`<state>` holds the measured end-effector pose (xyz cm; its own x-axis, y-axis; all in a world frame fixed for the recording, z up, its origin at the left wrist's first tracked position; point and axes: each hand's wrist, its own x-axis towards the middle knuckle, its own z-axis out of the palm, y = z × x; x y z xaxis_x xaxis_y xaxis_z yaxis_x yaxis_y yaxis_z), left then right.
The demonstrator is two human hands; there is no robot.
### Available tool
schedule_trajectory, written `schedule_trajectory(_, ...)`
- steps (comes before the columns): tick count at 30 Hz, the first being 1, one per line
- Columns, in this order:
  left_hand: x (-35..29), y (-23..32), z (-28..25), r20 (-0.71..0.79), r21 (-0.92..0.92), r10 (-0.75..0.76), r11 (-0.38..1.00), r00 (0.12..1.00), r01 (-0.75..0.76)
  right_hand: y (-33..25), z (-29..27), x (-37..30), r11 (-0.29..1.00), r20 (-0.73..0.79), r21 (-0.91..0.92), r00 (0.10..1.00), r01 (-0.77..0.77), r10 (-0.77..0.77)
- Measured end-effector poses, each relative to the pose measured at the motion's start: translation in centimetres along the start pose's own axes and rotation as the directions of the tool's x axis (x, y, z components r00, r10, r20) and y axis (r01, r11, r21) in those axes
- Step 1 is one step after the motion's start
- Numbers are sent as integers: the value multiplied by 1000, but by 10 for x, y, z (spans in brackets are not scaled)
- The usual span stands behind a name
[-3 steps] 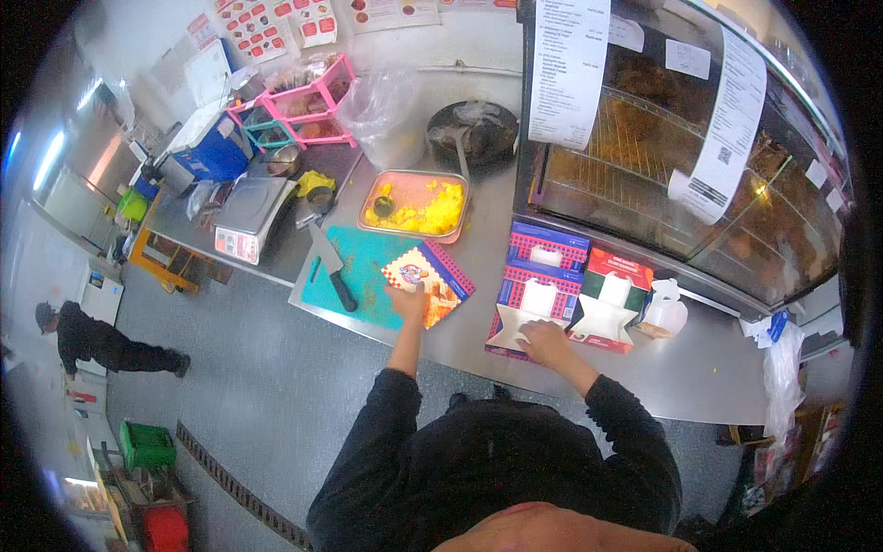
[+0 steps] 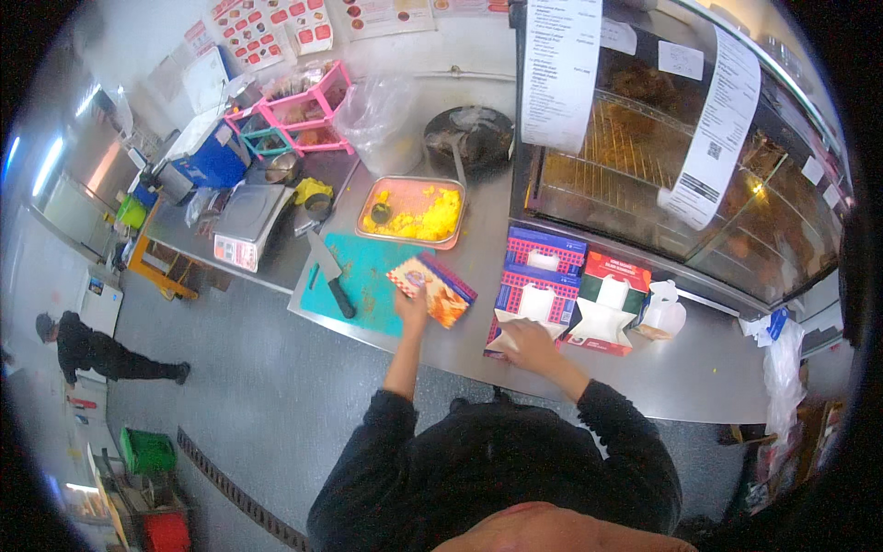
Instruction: The person retrieves a printed order slip and assembles multiple food orders at a counter. They place steamed buns and fried chicken pieces into boxes, add yellow side items, and close the boxes. The person handles order slips, boxes, buns, chicken, and side items throughout the process.
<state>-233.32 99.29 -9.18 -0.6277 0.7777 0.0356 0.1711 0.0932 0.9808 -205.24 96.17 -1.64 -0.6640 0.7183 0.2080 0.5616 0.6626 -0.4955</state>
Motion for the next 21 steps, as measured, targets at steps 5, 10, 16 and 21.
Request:
schedule_trajectory(5,-93,71,0,235,-171,275,956,932,-239,-70,15,44,996,-264,78,964,34,-12)
schedule_trajectory(10,-89,112,-36,113,424,563,718,819,-552,-72,25,69,875,-114,484,993,32,27)
schedule_trajectory(16,-61,90,-55,-33,-217,401,891,916,-398,-67,15,75,544,401,797,904,-263,-150)
schedule_trajectory(21,-73,72,-63,147,-423,233,893,961,-152,-59,4,73,-99,610,776,781,-623,-130)
